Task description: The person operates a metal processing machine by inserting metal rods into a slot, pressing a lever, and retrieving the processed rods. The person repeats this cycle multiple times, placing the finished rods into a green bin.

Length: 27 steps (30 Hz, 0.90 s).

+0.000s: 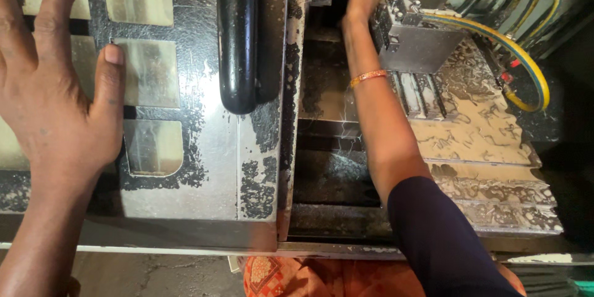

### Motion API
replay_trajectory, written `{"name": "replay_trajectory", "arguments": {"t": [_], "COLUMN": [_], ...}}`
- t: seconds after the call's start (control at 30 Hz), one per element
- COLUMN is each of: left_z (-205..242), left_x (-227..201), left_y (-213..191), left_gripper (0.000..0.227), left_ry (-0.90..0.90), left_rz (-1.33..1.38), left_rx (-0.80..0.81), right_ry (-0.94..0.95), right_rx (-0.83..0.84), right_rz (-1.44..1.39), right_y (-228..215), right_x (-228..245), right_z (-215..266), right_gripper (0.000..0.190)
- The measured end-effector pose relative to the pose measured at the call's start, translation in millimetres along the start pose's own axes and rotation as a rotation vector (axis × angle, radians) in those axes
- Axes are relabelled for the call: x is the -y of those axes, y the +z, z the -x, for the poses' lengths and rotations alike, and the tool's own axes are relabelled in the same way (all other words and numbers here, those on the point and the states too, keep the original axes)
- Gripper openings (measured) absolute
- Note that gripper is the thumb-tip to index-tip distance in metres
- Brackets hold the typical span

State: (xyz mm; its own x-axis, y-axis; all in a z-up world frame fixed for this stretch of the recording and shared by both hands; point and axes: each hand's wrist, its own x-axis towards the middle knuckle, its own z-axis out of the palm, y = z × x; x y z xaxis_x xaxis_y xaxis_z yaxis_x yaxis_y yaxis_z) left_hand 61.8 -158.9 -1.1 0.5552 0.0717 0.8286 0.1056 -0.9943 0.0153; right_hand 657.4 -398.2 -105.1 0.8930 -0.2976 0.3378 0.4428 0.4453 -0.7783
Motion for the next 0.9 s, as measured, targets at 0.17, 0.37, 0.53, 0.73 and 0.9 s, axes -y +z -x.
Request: {"name": "replay_trajectory", "arguments": {"t": [0.17,0.37,0.53,0.73,0.9], "left_z": [1.4,0.3,0.8,-1.2,-1.2], "left_x": [2.7,1.3,-1.3,4.9,2.8], "left_y": [1.3,0.6,0.0,1.3,0.1], "left_gripper": [0.057,0.057,0.056,0.056,0.054], "left_ry": [-0.003,0.002,-0.013,0.043,0.03], "left_rz": [0.017,0.008,0.034,-0.118,0.005], "left_rx": [0.0,-0.006,-0.01,-0.01,-0.02], "right_ry": [-0.094,0.06,0.195,0.493,0.574], "right_rx": [-0.017,-0.138,-0.173,-0.019,-0.043], "right_rz": [-0.559,-0.652,-0.755,-0.18,-0.193], "right_y": [19.4,21.3,14.8,28.1,10.4], "right_x": [7.6,6.0,-3.8,-25.1,-15.2], "right_z": [-17.3,-10.0,-21.0,4.9,24.0], "right_gripper": [0.03,0.029,0.033,0.057,0.094]}}
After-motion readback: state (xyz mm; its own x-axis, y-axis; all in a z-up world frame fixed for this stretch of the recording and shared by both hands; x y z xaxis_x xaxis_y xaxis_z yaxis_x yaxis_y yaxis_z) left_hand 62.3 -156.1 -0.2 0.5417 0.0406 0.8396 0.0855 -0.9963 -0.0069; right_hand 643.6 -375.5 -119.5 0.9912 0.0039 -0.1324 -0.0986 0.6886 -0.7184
